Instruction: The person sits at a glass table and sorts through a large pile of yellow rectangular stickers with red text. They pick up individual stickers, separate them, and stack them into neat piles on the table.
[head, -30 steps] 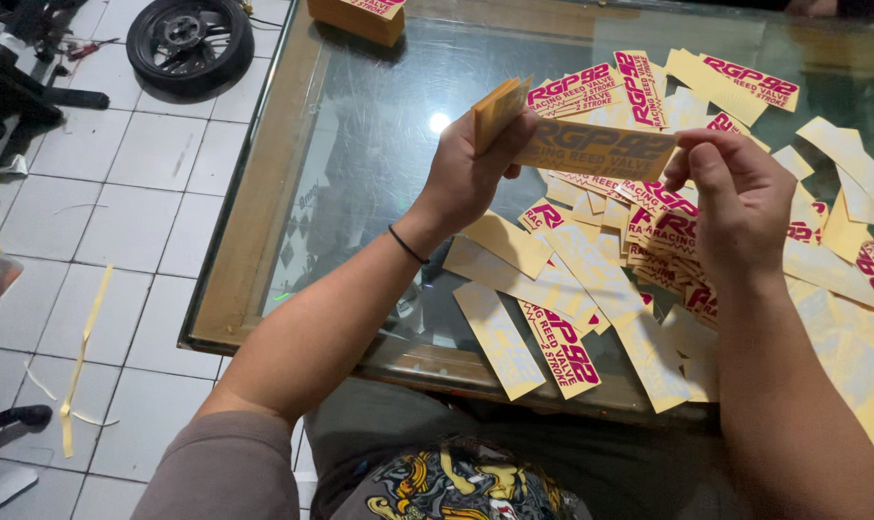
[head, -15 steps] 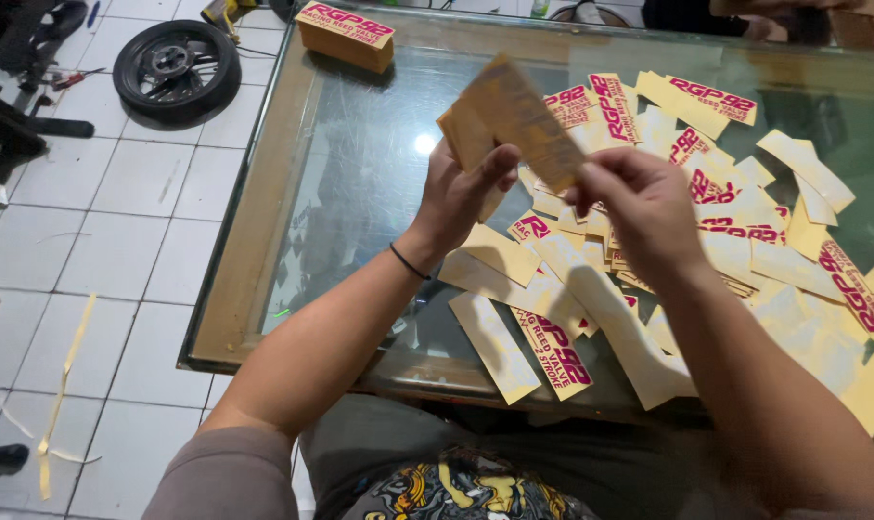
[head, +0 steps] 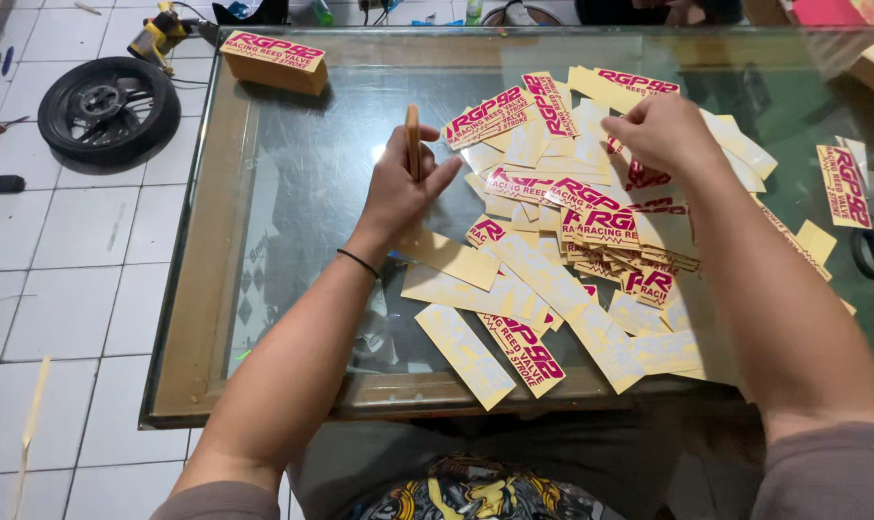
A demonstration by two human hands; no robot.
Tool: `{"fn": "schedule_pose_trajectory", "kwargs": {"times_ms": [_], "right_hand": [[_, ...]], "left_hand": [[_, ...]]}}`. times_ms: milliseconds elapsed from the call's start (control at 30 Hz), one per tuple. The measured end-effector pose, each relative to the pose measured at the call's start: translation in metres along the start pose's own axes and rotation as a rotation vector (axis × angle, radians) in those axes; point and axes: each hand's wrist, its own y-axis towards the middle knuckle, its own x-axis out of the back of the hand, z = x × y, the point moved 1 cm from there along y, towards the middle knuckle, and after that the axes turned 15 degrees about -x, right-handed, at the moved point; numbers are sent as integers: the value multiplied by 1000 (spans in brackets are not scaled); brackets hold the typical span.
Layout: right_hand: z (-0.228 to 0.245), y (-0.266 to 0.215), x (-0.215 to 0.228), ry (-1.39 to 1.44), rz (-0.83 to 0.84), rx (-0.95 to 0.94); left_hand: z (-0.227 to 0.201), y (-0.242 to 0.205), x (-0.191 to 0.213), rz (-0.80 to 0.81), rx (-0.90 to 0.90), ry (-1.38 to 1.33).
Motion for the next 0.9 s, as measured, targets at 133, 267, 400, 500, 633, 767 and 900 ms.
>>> {"fn": "schedule_pose_trajectory", "kwargs": {"times_ms": [133, 267, 400, 500, 633, 767, 900], "right_hand": [[16, 8, -6, 45, 162, -211], [29, -2, 1, 153, 215, -258], [10, 5, 5, 173, 168, -200], [3, -6, 14, 487, 121, -105], [10, -23, 0, 1152, 267, 14], [56, -90, -22, 1422, 461, 129], [67, -105, -25, 1256, 531, 173]], "left_hand": [[10, 0, 0, 28, 38, -52], [7, 0, 4, 46, 59, 56], [-2, 5, 3, 9, 21, 6], [-31, 9, 3, -58, -29, 10], [-49, 7, -13, -118, -10, -87], [-50, -6, -28, -85, -8, -223], [-77, -2, -25, 19, -15, -160]]}}
